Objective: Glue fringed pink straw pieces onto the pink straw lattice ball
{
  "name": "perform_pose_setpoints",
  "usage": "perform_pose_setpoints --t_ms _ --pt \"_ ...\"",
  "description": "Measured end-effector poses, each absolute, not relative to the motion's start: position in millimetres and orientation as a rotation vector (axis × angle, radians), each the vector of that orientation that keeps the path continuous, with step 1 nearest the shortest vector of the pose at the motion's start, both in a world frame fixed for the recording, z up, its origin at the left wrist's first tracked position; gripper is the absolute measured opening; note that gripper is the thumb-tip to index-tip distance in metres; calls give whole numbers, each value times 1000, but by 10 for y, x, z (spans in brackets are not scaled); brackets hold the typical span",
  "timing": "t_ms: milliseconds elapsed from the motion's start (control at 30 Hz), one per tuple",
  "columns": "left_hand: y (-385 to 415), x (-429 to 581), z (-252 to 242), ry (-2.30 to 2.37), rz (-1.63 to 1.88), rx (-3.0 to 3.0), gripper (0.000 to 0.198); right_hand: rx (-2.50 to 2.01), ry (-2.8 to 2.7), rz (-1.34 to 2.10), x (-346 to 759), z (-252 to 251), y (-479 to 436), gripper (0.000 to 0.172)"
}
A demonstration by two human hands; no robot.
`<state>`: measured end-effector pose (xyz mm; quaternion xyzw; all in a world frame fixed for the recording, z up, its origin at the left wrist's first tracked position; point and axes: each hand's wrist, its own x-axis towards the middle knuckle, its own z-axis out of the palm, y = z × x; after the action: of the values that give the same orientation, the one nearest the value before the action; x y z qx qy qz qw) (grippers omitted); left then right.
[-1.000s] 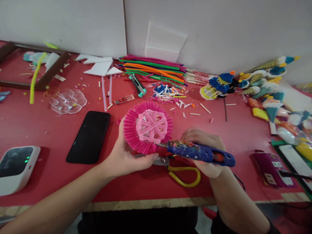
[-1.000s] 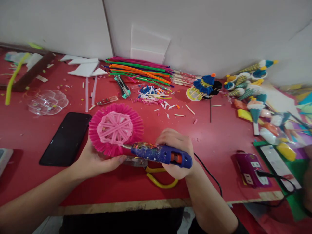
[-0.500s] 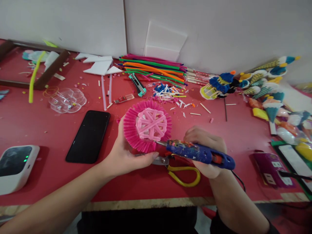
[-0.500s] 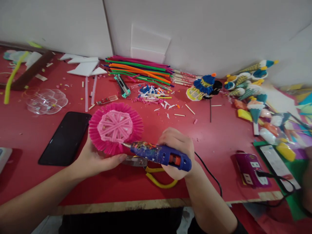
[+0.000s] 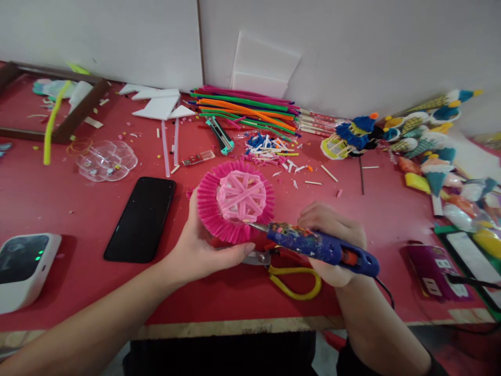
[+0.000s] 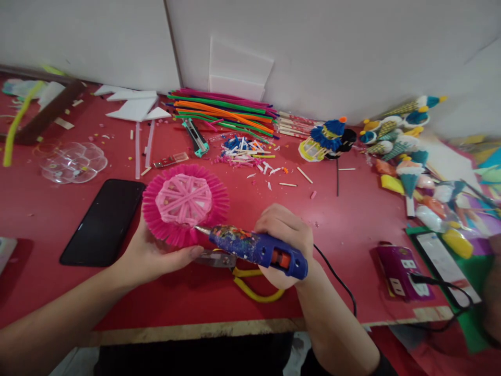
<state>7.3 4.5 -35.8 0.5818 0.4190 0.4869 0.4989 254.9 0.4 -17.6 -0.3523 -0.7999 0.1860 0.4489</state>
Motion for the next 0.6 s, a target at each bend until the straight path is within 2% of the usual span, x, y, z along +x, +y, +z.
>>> perform_pose_setpoints --t_ms 433,600 --pt "33 92 -310 1014 1143 1326 94 -893 -1932 497 2527 -163 -4 6" --pt "86 108 -314 925 1150 1182 106 -901 -1854 505 2601 -232 -7 8"
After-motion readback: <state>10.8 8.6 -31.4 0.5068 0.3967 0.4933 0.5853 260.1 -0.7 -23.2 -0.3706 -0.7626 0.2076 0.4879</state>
